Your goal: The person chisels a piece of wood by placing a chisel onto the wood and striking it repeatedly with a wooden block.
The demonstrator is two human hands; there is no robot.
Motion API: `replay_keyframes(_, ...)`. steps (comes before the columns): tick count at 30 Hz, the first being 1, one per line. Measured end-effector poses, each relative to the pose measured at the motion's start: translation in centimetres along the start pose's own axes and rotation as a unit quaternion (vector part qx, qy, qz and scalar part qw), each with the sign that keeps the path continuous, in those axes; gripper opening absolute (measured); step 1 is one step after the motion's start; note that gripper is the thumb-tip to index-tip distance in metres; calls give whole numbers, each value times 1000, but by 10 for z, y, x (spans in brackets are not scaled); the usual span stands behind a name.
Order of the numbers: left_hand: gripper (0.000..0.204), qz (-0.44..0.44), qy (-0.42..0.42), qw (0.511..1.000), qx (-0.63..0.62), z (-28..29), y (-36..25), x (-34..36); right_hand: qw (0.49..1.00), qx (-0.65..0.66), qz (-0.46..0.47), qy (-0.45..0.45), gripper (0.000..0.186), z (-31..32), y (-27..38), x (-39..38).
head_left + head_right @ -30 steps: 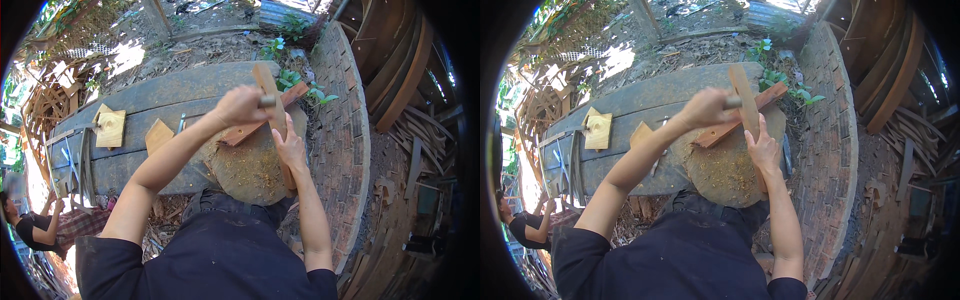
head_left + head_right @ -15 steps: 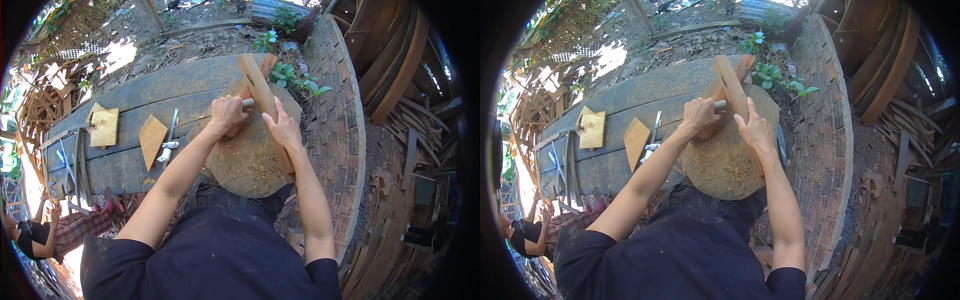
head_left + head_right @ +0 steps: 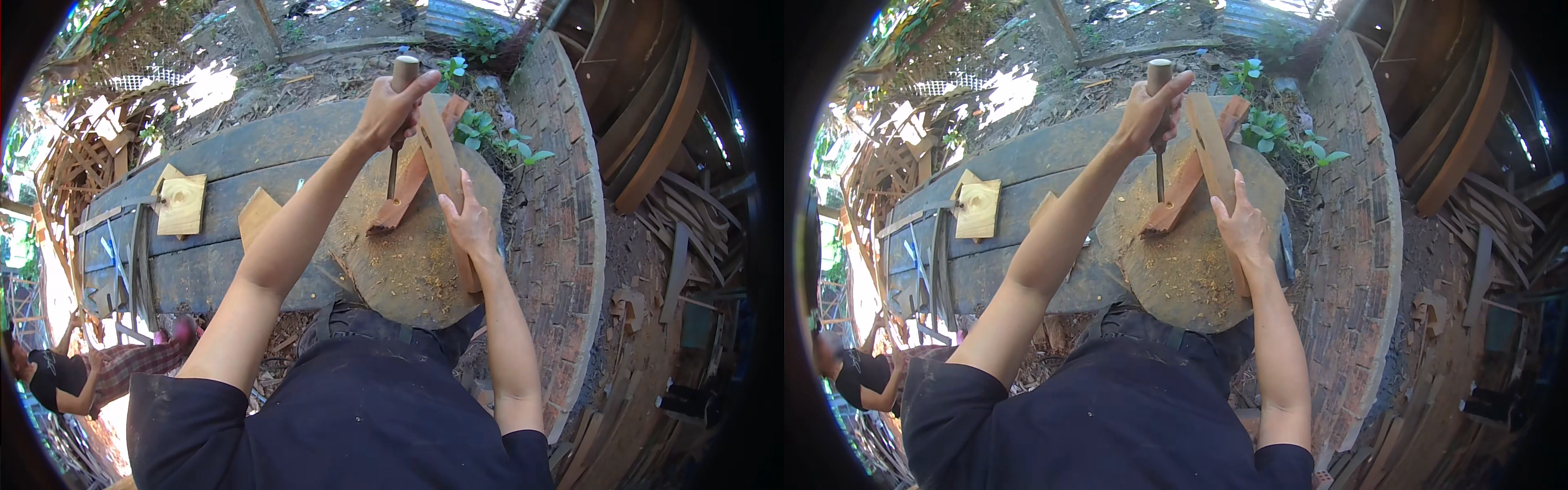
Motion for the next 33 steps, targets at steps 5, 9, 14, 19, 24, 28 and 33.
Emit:
replay_keyframes(5, 52, 7, -25, 1000, -11, -7, 17, 3, 999, 32, -20, 15, 72, -3, -2, -2)
replay_keyframes(9, 50, -29, -15, 999, 34, -9, 16, 1, 1000, 11, -3, -2, 72, 0, -1, -2)
replay_keyframes(14, 44, -106, -97, 988, 58, -4, 11, -8, 1000, 7, -3, 0, 72, -3, -1, -1)
replay_keyframes(19, 36, -245, -215, 926, 192, -9, -13, -28, 1000, 6, -3, -3, 73, -2, 0, -2)
replay_keyframes(24, 31, -268, -190, 922, 205, -35, -14, -43, 997, 72, -15, 4, 70, -3, -6, 1)
replay_keyframes(28, 29, -258, -190, 931, 178, -33, -10, -38, 982, 189, -2, -24, 70, 34, -5, 18)
replay_keyframes(33, 28, -230, -193, 934, 195, -21, -12, -38, 919, 383, 81, -55, 68, 157, 103, 6)
Point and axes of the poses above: each hand's wrist, its own x-axis towards the middle knuckle, its own z-axis out of the back of the hand, y = z × x, the point moved 8 cm from there along x, towards the middle knuckle, and after that the axes turned 6 degrees about -y, right-handed, at the moved point
